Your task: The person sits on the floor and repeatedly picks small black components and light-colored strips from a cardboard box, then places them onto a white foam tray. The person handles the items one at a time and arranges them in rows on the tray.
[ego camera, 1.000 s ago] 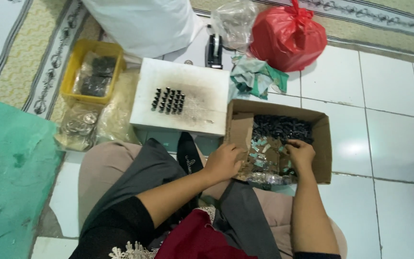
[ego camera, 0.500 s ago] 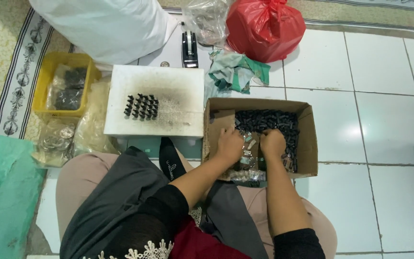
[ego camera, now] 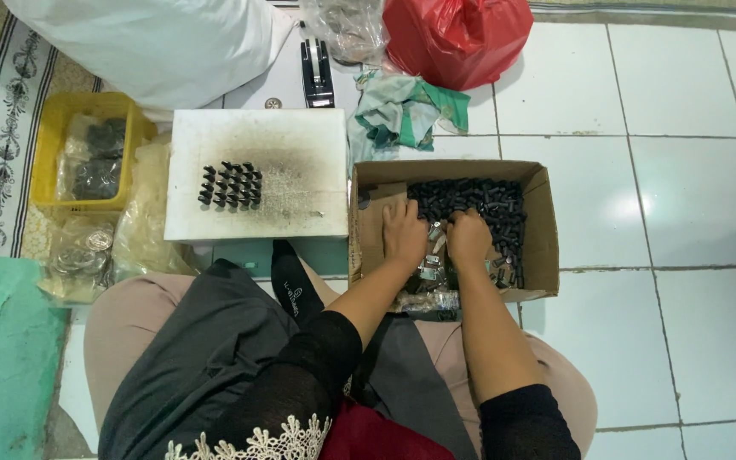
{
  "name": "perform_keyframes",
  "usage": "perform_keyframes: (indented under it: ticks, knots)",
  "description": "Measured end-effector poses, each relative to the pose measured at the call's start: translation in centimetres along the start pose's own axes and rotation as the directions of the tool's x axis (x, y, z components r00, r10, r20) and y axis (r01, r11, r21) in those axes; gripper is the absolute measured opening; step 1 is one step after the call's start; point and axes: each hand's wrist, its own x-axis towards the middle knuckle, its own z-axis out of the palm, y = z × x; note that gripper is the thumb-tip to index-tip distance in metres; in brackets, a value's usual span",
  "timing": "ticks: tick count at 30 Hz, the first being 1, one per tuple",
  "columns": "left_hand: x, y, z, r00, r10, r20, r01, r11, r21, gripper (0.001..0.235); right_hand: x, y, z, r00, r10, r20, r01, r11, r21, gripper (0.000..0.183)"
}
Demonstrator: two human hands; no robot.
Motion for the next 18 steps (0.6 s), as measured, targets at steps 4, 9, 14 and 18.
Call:
perform_keyframes:
  ticks: [4, 9, 14, 18]
  knots:
    - [0.7, 1.9, -5.1, 0.994, -0.082, 0.072, 0.083, 0.996, -0.014, 0.014, -0.1, 0.4, 0.4, 1.0, 0.013, -0.012, -0.013, 0.999, 0.029, 0.017]
    - [0.6, 1.6, -2.7, 0.989, -0.137, 0.047, 0.138, 0.99, -0.004, 0.017, 0.5, 1.7, 1.9, 1.0, -0.01, -0.024, 0.011, 1.0, 0.019, 0.012]
    - [0.3, 2.1, -2.7, 0.994, -0.095, 0.056, 0.098, 0.994, -0.042, 0.02, 0.7, 2.4, 2.6, 1.0, -0.009, -0.002, 0.009, 0.998, 0.066, 0.012]
    - [0.3, 2.3, -1.9, 1.0, -0.012, -0.022, 0.01, 0.996, -0.083, 0.025, 0.1, 0.7, 0.3, 1.0, 0.009, 0.004, -0.009, 0.995, 0.099, 0.013]
